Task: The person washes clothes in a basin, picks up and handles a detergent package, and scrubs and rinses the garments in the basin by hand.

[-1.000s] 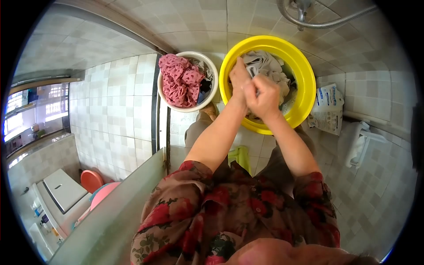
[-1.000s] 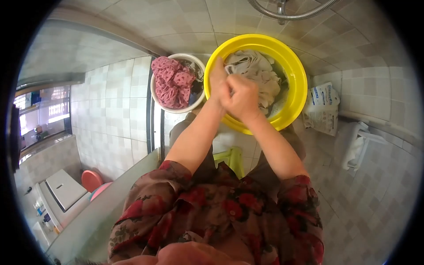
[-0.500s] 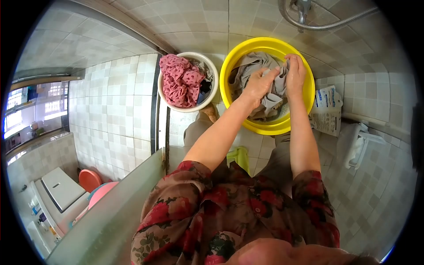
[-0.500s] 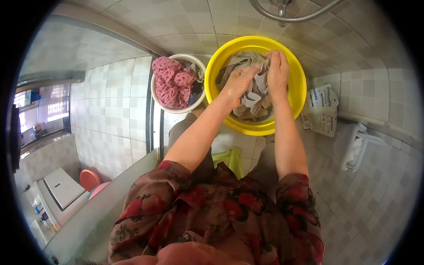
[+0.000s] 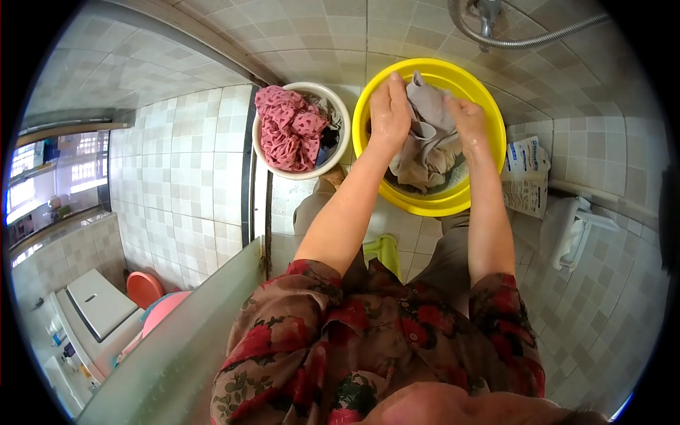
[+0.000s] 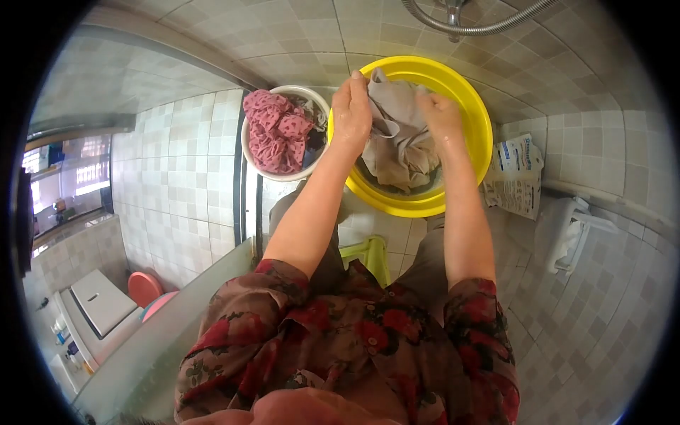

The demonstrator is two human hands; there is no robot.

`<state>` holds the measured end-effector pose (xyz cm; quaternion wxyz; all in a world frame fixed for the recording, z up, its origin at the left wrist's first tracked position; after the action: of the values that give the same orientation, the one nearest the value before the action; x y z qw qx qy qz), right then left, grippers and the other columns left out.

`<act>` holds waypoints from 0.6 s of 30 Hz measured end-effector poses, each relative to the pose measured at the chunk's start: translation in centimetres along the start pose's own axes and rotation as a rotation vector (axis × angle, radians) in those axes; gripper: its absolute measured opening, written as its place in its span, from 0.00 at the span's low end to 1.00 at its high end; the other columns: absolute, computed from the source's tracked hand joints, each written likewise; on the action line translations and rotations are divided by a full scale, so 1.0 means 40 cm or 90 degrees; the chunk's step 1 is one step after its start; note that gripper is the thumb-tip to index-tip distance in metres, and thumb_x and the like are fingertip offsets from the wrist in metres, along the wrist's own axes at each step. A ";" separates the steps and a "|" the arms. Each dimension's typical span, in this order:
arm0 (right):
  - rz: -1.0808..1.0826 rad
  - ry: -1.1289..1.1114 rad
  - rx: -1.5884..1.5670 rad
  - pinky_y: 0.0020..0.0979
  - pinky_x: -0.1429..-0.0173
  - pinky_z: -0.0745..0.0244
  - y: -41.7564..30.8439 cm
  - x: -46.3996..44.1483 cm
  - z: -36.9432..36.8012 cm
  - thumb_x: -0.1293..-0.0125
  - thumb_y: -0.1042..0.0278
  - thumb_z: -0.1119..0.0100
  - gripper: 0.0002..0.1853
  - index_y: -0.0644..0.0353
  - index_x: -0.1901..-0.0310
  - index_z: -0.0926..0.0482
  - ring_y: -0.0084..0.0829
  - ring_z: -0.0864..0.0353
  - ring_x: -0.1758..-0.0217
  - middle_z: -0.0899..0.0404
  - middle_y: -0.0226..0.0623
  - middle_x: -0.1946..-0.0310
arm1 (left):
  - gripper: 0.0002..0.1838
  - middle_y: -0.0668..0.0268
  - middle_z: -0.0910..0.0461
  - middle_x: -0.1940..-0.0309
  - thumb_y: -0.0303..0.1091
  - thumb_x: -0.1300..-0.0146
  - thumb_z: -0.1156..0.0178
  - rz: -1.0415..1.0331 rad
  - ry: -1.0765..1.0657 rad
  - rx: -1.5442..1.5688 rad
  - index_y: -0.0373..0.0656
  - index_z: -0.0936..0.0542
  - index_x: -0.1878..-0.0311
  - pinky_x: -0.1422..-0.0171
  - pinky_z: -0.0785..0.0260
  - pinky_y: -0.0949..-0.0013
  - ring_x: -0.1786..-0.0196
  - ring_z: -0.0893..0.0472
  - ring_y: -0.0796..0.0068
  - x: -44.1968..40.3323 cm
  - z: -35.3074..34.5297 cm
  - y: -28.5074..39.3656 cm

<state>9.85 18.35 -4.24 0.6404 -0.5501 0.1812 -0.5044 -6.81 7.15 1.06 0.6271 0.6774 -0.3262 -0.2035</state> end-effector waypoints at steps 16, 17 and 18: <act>0.426 -0.010 0.080 0.32 0.59 0.28 -0.252 0.252 -0.190 0.44 0.69 0.40 0.05 0.58 0.69 0.24 0.33 0.22 0.67 0.24 0.37 0.73 | 0.29 0.56 0.25 0.47 0.53 0.28 0.63 0.357 0.018 0.323 0.37 0.29 0.43 0.41 0.31 0.61 0.45 0.25 0.61 0.028 -0.009 -0.150; 0.480 0.049 0.151 0.35 0.61 0.28 -0.251 0.259 -0.191 0.45 0.67 0.42 0.05 0.59 0.72 0.24 0.39 0.23 0.70 0.25 0.41 0.75 | 0.27 0.56 0.23 0.51 0.52 0.28 0.63 0.343 -0.050 0.496 0.38 0.26 0.46 0.44 0.30 0.61 0.46 0.25 0.62 0.041 -0.022 -0.126; 0.528 0.109 0.223 0.38 0.64 0.29 -0.240 0.270 -0.195 0.46 0.66 0.43 0.06 0.59 0.75 0.24 0.44 0.25 0.72 0.26 0.45 0.78 | 0.27 0.56 0.23 0.51 0.52 0.28 0.63 0.349 -0.048 0.492 0.38 0.26 0.46 0.44 0.30 0.61 0.46 0.25 0.62 0.057 -0.036 -0.132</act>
<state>4.01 6.27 5.21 0.8543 -0.2712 0.3501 -0.2722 -3.23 6.62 -3.62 0.3472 0.7420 -0.5676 0.0814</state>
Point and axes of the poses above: each hand's wrist, its own x-axis away from the middle knuckle, its own z-axis out of the back of the hand, y = z × x, the point moved 9 cm from there along -x, towards the middle knuckle
